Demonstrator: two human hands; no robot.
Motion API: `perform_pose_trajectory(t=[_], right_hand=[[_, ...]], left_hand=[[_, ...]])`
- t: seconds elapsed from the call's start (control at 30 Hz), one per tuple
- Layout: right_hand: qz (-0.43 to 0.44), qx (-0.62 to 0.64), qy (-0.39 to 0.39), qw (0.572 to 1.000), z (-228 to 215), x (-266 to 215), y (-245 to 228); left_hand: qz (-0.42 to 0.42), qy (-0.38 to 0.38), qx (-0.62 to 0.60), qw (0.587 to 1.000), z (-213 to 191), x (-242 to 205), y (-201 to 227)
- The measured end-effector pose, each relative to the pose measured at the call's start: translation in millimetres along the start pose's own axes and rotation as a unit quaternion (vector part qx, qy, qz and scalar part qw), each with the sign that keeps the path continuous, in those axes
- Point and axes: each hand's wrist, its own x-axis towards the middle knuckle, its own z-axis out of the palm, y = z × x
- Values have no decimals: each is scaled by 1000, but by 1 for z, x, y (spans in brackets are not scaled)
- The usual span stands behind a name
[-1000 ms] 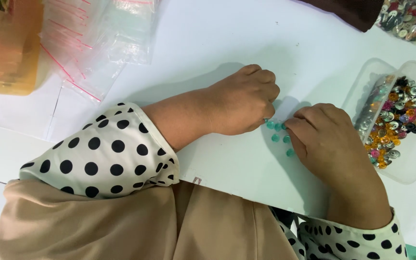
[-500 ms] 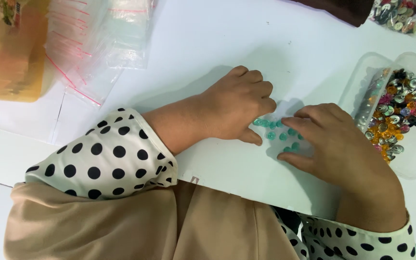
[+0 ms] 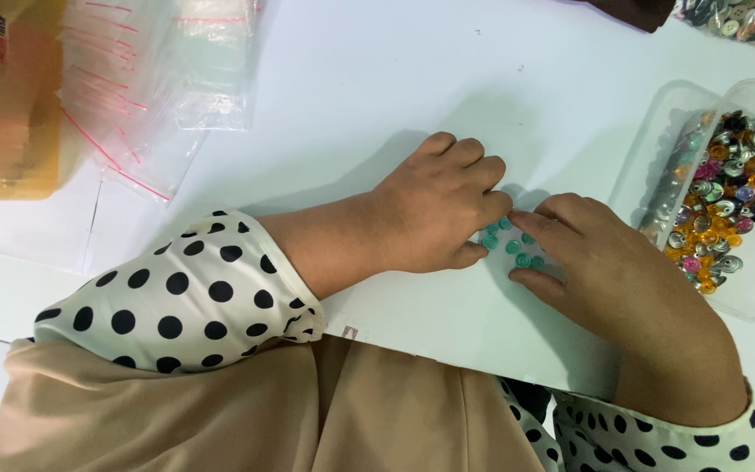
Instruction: Sorting small decorative buttons and placing them into plastic bags
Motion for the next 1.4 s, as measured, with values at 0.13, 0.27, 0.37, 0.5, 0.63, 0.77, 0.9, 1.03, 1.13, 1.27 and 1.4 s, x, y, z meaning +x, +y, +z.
perform_pose_trajectory(t=[0.13, 0.27, 0.37, 0.5, 0.63, 0.77, 0.9, 1.03, 1.13, 1.27, 1.4], right_hand=[[-6, 39, -24, 999, -2, -2, 3], [23, 36, -55, 998, -4, -3, 4], [49, 33, -41, 997, 0, -3, 2], [19, 61, -5, 998, 2, 4, -1], [4, 78, 3, 997, 3, 8, 1], [16, 75, 0, 997, 7, 2, 5], [-11, 92, 14, 996, 4, 6, 3], [-9, 78, 6, 997, 2, 5, 2], [-11, 73, 15, 997, -3, 6, 1], [30, 78, 10, 996, -10, 6, -4], [35, 104, 25, 994, -7, 8, 1]], left_hand=[[8, -4, 8, 1000, -3, -1, -1], [6, 3, 7, 1000, 0, 2, 4], [15, 36, 23, 999, 7, 2, 6], [14, 23, 40, 999, 4, 1, 5], [16, 15, 27, 999, 0, 0, 2], [20, 25, 25, 999, 0, -2, 1], [26, 36, 30, 999, -5, -2, 2], [16, 15, 11, 1000, -5, 2, 5], [14, 36, 12, 999, -2, 2, 7], [4, 49, 12, 999, 0, 0, 7], [11, 43, 35, 998, -2, -1, 3]])
